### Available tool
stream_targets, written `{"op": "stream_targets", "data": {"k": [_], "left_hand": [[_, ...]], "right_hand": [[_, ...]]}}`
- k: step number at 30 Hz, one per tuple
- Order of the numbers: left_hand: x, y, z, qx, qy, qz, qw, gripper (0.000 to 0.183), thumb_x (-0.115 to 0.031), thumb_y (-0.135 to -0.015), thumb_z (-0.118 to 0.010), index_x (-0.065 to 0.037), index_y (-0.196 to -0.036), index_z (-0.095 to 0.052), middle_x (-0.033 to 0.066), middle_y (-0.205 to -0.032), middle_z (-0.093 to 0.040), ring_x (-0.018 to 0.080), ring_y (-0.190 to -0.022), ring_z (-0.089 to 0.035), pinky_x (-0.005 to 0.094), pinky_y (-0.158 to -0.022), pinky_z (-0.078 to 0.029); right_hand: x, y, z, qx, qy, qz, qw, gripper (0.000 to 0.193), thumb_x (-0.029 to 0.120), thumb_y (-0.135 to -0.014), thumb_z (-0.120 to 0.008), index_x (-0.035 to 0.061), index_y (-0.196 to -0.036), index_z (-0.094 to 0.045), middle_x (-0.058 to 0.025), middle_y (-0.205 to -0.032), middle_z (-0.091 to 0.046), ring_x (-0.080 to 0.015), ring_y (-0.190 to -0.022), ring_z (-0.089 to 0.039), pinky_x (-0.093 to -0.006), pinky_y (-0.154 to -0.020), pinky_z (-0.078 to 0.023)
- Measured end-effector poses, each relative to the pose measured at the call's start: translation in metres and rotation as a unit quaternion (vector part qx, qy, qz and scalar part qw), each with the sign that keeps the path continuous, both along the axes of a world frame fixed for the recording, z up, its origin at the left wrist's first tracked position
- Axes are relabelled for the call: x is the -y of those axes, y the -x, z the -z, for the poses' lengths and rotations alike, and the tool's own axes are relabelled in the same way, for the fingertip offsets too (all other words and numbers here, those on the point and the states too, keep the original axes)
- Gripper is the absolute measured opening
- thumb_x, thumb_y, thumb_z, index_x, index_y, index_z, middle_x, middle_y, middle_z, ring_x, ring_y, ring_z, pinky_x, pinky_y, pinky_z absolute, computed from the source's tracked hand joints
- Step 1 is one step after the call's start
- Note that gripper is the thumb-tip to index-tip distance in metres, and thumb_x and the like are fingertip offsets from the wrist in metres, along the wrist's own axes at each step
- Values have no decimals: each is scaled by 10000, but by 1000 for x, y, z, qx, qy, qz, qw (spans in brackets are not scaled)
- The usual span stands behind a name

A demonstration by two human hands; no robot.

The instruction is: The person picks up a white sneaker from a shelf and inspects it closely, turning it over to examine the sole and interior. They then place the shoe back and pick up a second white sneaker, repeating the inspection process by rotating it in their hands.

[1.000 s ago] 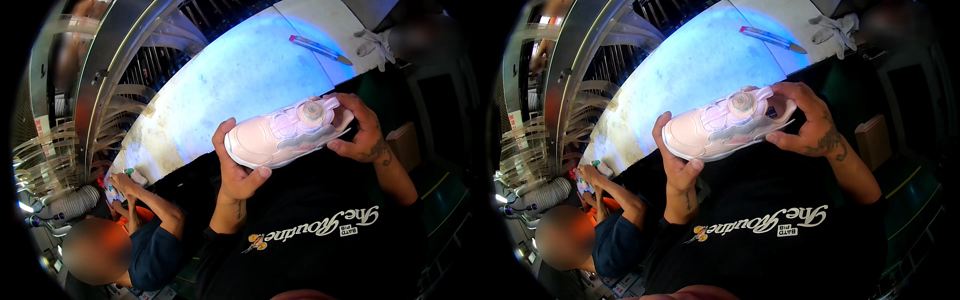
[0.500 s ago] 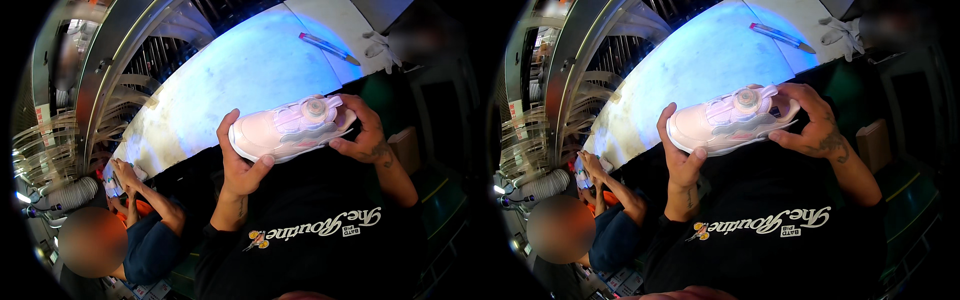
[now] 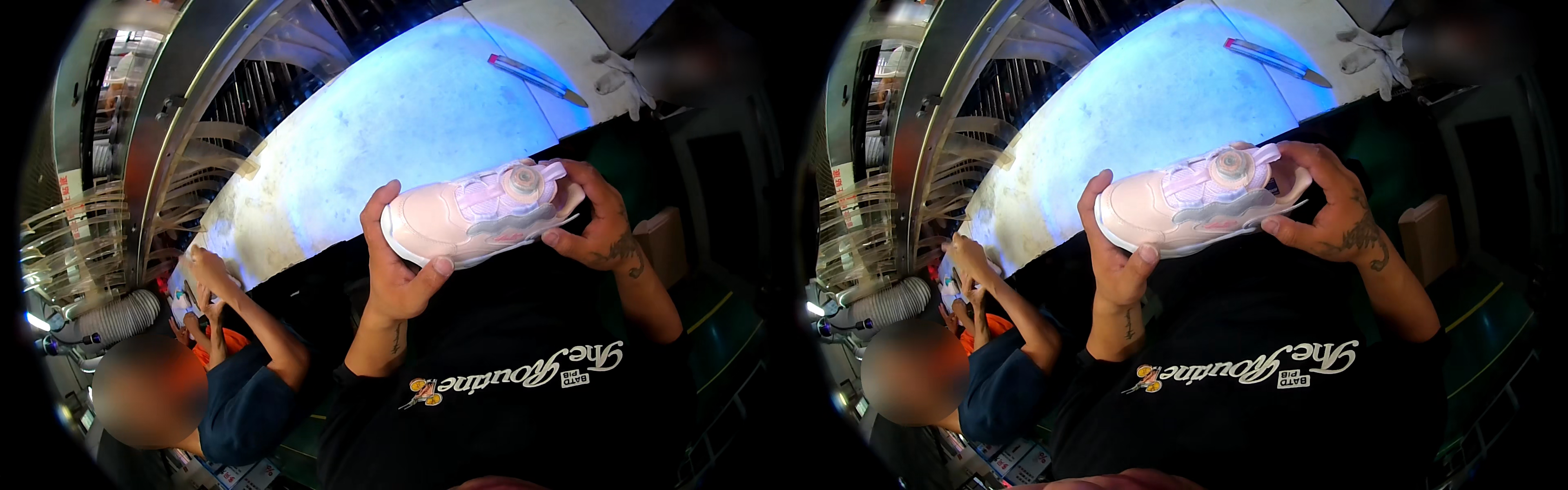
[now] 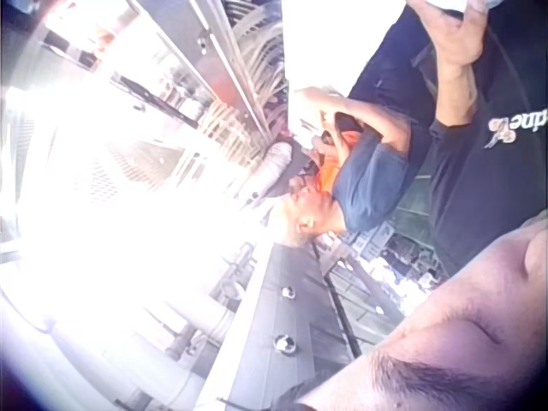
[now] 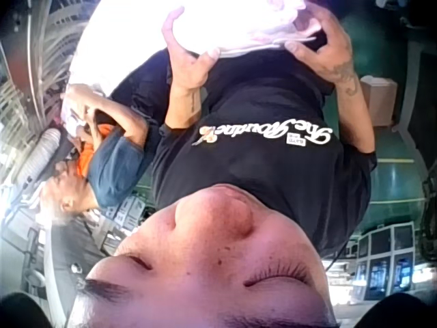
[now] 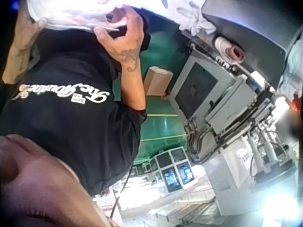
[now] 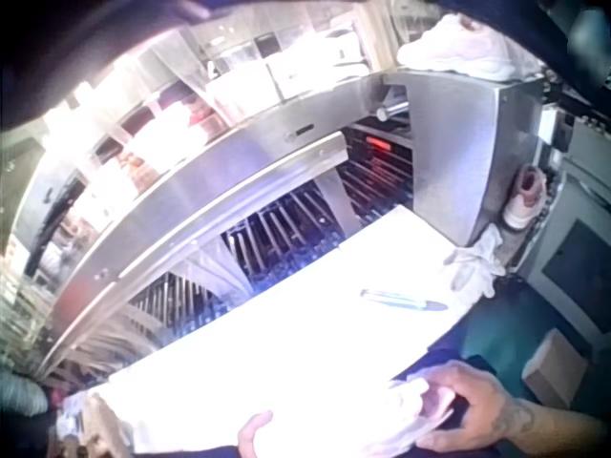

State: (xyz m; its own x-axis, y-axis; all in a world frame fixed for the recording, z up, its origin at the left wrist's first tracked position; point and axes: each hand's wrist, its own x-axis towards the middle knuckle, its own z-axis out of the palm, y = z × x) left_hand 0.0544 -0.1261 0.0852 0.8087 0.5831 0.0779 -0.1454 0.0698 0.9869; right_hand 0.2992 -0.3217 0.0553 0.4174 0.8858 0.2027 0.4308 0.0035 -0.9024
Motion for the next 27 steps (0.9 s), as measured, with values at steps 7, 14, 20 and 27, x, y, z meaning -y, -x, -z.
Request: {"op": "stream_targets", "data": {"k": [7, 14, 20, 27], "left_hand": [[-2, 1, 6, -50, -114, -67, 990, 1015, -152, -925, -779, -19, -1671, -103, 218, -1450, -542, 292, -1327, -579, 449, -1141, -453], [1, -1, 4, -22, -20, -84, 996, 1009, -168, -933, -796, -18, -1671, -124, 200, -1470, -533, 291, -1347, -569, 442, -1150, -450], [-1, -1, 6, -32, -39, -74, 996, 989, -162, -937, -792, -13, -1665, -140, 201, -1467, -536, 289, -1343, -571, 445, -1146, -453], [-1, -2, 7, -42, -52, -78, 995, 975, -160, -934, -796, -6, -1657, -160, 200, -1461, -535, 287, -1336, -571, 437, -1140, -454]], "right_hand": [[-14, 8, 2, 91, -104, 42, 989, 920, 150, -682, -960, 30, -1487, -530, -146, -1416, -640, -290, -1189, -627, -403, -1008, -541], [-15, 9, -1, 99, -83, 33, 991, 992, 153, -638, -997, 65, -1507, -526, -113, -1455, -633, -283, -1199, -619, -406, -1024, -542], [-11, 10, -2, 81, -54, 39, 994, 986, 168, -633, -1002, 74, -1501, -544, -109, -1438, -636, -290, -1200, -620, -402, -1023, -545], [-11, 7, 0, 81, -58, 38, 994, 1000, 206, -631, -1010, 73, -1503, -539, -112, -1428, -641, -292, -1179, -622, -401, -1014, -546]]}}
